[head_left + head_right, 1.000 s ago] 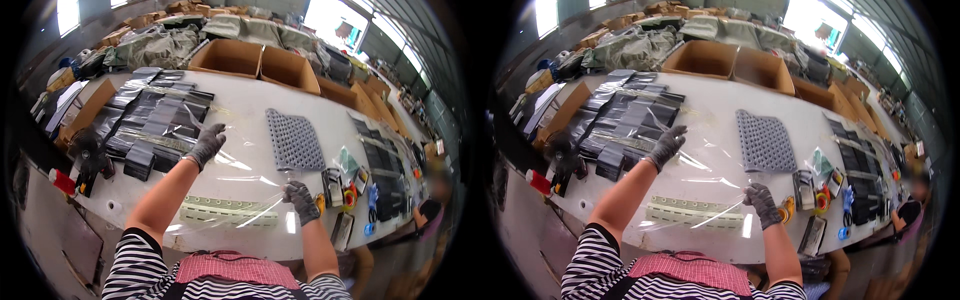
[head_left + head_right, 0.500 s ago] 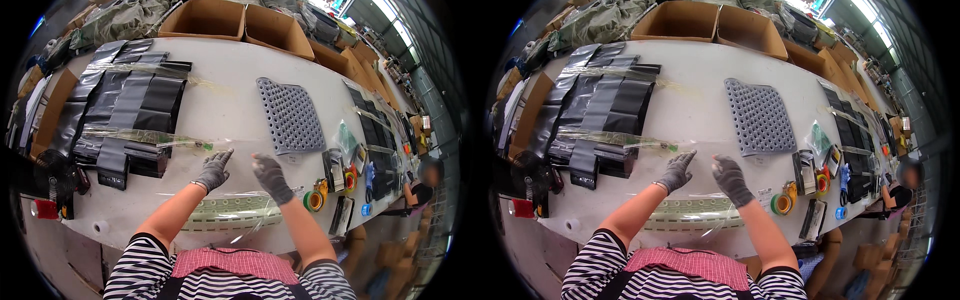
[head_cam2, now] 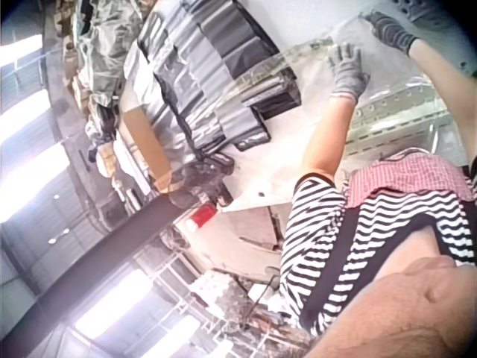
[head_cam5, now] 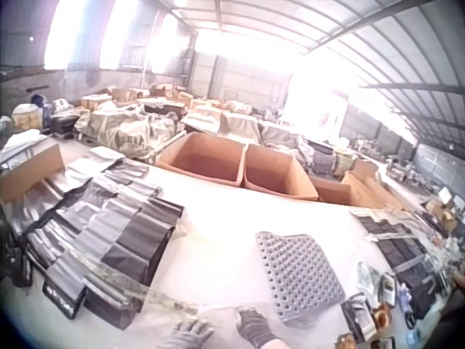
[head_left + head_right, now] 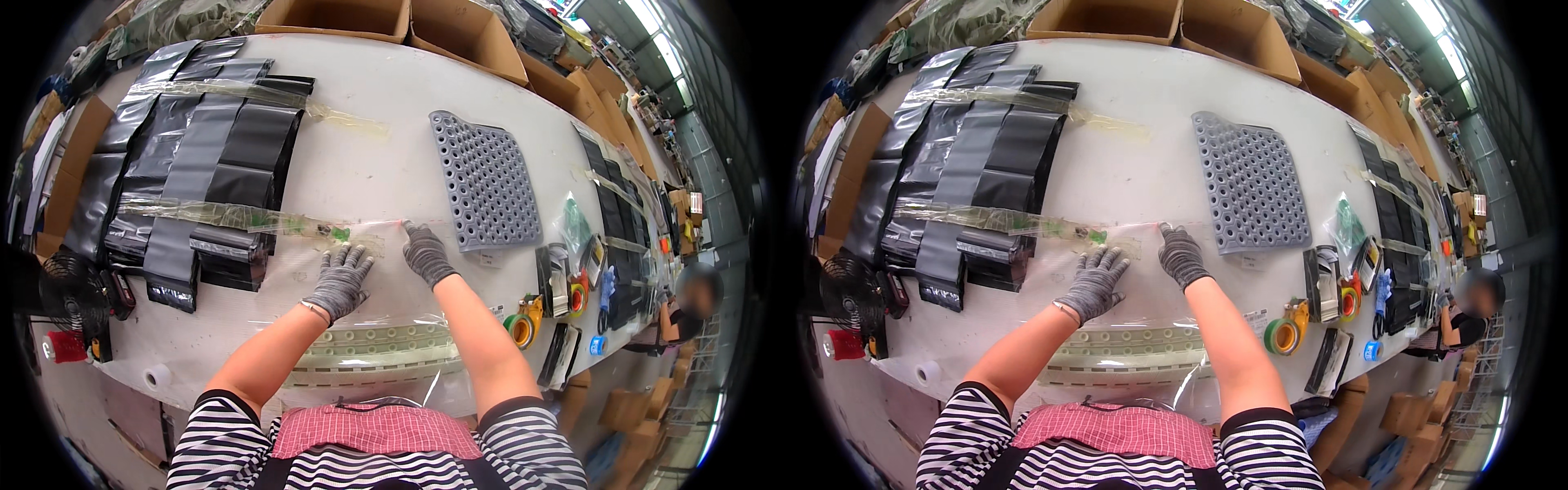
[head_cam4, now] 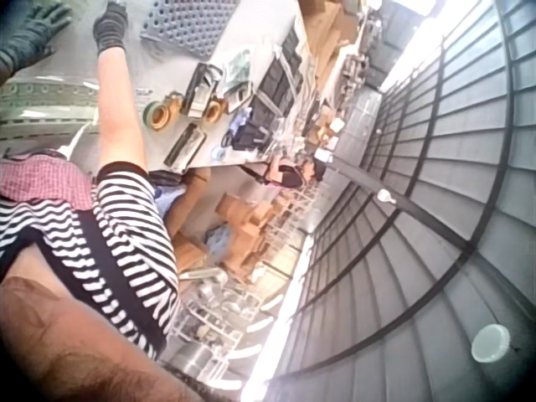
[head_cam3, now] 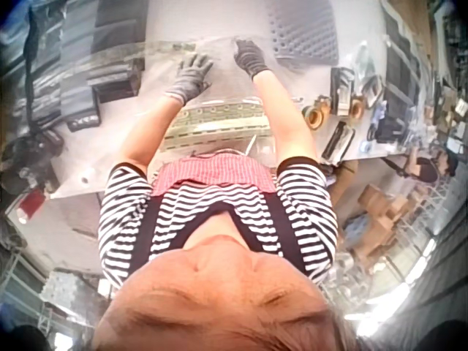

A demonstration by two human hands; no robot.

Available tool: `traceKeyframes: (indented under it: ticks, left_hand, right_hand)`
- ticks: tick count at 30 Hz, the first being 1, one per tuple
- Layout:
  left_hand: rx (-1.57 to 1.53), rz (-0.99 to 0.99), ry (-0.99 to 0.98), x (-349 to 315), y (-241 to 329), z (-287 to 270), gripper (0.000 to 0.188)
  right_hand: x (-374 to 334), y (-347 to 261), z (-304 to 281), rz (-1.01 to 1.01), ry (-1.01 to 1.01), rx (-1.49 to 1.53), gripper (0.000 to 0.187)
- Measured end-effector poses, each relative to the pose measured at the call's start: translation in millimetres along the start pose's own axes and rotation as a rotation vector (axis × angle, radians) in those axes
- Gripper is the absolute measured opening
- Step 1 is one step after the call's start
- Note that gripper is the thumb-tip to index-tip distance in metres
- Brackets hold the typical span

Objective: The person rolls up soft mats, inserts them into plastic sleeves, attaches labels to the bags, and secures them with tape.

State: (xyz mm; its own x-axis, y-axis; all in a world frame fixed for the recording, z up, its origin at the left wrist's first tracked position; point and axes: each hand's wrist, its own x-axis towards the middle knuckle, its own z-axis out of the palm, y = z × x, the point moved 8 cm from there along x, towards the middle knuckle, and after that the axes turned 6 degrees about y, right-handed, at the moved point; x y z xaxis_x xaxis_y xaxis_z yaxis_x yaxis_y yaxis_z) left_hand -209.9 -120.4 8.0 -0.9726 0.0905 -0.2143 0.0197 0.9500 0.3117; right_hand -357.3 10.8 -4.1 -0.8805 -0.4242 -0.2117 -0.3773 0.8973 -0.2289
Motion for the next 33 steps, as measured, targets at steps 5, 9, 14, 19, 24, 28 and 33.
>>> traceKeyframes:
  ticks: [5, 9, 14, 19, 24, 28, 33]
  left_hand:
    - [0.010, -0.005, -0.009, -1.3, -0.9, -3.0, 0.077]
    - [0.007, -0.005, -0.005, -1.6, -1.7, -2.5, 0.077]
    - [0.006, 0.009, 0.001, 1.0, 5.3, 3.5, 0.079]
    - [0.017, 0.018, 0.038, 13.0, 0.3, 3.0, 0.080]
    - [-0.099, 0.023, 0.056, 22.7, -16.9, -16.6, 0.072]
    - [-0.282, 0.005, 0.487, -52.7, -72.0, -50.1, 0.058]
    - [-0.457, -0.247, 0.604, -150.6, -106.8, -61.8, 0.054]
  right_hand:
    - [3.5, -1.1, 1.1, -0.068, 0.044, 0.027, 0.056]
    - [5.7, 3.9, 4.8, -0.157, 0.156, 0.053, 0.059]
    - [-20.0, 81.8, 14.3, 0.002, 0.120, 0.582, 0.058]
    - [-109.4, 156.9, -10.9, 0.283, 0.081, 0.259, 0.059]
    - [-163.2, 150.1, 0.3, 0.561, -0.135, 0.894, 0.038]
    - [-146.9, 108.5, 0.0, 0.391, -0.157, 0.662, 0.032]
    - [-162.6, 205.1, 60.5, 0.484, -0.189, 0.934, 0.039]
